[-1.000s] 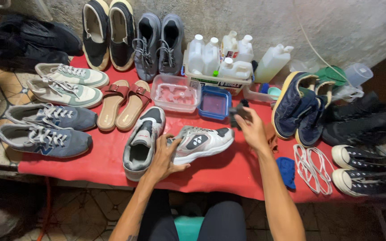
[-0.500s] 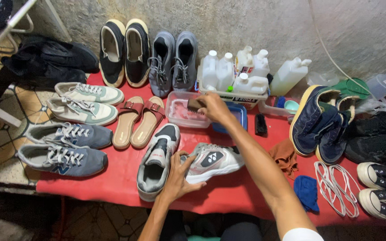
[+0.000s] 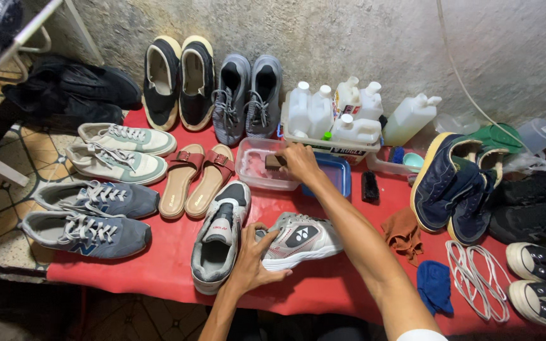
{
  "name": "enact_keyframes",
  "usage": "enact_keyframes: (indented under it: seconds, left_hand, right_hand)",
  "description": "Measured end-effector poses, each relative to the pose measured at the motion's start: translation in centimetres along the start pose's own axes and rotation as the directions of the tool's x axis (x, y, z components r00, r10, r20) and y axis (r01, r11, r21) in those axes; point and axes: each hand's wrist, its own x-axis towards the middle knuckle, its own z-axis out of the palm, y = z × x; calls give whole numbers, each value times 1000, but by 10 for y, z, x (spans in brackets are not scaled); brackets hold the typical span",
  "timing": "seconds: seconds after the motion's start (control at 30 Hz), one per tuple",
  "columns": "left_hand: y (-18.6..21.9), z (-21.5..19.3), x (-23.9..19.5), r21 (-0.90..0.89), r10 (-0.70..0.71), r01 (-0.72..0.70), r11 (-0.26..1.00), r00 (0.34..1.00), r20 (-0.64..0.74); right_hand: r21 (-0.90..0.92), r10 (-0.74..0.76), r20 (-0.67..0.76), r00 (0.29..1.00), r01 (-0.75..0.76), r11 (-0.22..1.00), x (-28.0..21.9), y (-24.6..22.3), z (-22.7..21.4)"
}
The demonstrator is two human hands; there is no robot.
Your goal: The person cleans a white and grey sneaker by first wiping it with a brown cloth. They then use a brush to scrub the shoe's surface and finish by wiping it again with the cloth. The shoe is handled and turned over during the process.
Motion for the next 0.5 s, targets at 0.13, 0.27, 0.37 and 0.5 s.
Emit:
enact_keyframes:
  seconds: [0.13, 0.27, 0.37, 0.5]
  left_hand:
    - [3, -2, 1, 15, 3, -3, 1000, 1000, 2]
    - [4, -3, -1, 10, 8, -8, 1000, 1000, 4]
    - [6, -4, 0, 0, 8, -8, 1000, 1000, 3]
    - [5, -3, -1, 0, -19, 19, 1000, 1000, 8]
  right_hand:
    - [-57, -37, -8, 999, 37, 998, 7, 2, 17]
    - [-108, -13, 35, 999, 17, 994, 12, 4, 32]
    - [-67, 1, 56, 998, 3, 998, 10, 3, 22]
    - [43, 5, -29, 1000, -4, 999, -4, -4, -13]
